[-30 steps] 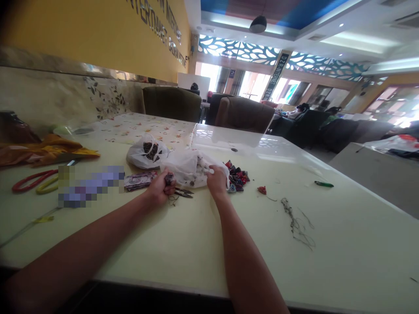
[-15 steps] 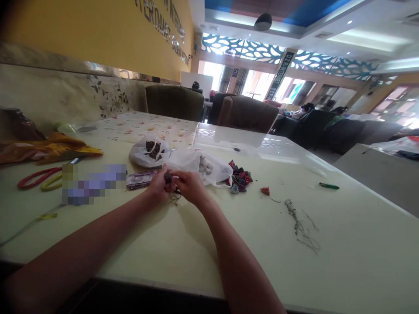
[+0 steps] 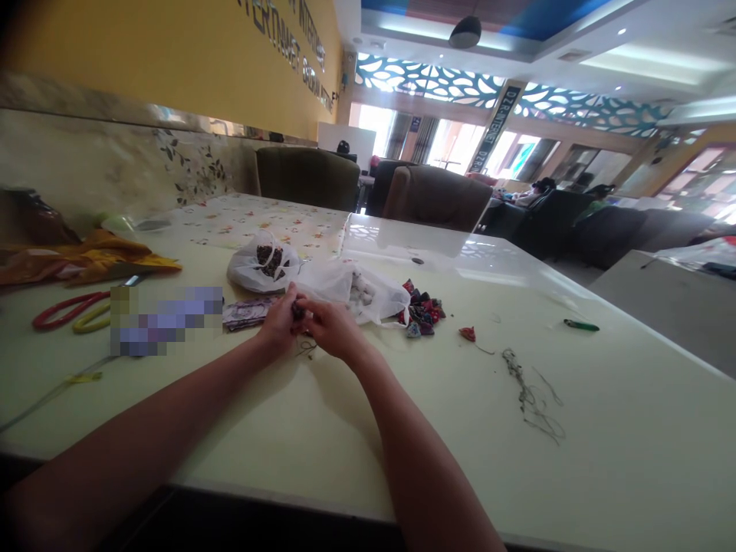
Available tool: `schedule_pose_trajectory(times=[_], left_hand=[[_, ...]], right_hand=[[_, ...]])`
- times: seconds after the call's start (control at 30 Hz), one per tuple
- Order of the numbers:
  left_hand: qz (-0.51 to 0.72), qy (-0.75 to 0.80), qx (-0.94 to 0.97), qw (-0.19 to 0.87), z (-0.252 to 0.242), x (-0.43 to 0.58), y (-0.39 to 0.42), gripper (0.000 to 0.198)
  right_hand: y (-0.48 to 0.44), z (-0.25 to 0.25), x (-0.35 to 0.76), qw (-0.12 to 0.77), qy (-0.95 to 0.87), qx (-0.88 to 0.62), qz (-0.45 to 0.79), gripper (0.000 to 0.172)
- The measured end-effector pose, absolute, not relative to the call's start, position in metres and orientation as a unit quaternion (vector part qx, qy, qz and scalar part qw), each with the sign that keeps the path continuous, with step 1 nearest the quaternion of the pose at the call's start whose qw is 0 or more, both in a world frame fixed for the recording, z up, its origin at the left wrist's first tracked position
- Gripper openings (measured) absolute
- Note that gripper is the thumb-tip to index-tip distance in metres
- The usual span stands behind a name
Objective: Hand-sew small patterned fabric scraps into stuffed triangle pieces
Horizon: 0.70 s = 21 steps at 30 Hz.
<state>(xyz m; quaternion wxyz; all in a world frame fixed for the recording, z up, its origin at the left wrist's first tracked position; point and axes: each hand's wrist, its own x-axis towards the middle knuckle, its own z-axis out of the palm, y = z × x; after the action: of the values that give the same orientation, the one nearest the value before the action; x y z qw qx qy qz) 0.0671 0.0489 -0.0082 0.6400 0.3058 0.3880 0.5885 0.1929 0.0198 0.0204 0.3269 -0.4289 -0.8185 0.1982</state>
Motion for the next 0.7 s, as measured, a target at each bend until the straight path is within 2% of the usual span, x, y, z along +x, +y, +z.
schedule_pose_trajectory(times=[0.17, 0.37, 0.53, 0.7], left_hand=[[0.595, 0.406, 0.356, 0.595, -0.004, 0.069, 0.043, 0.045], [0.584, 0.391, 0.343, 0.623, -0.005, 0.066, 0.047, 0.048], [0.575, 0.338, 0.365, 0.65, -0.005, 0.066, 0.046, 0.049], [0.541, 0.253, 0.406, 0.692, -0.002, 0.063, 0.046, 0.045]], right_hand=[[0.02, 0.019, 0.188, 0.296, -0.828, -0.433, 0.196, 0.019], [0.023, 0.012, 0.187, 0.411, -0.765, -0.446, 0.216, 0.026], [0.03, 0.009, 0.193, 0.45, -0.728, -0.454, 0.246, 0.012], [0.038, 0.011, 0.208, 0.491, -0.672, -0.436, 0.344, 0.011]])
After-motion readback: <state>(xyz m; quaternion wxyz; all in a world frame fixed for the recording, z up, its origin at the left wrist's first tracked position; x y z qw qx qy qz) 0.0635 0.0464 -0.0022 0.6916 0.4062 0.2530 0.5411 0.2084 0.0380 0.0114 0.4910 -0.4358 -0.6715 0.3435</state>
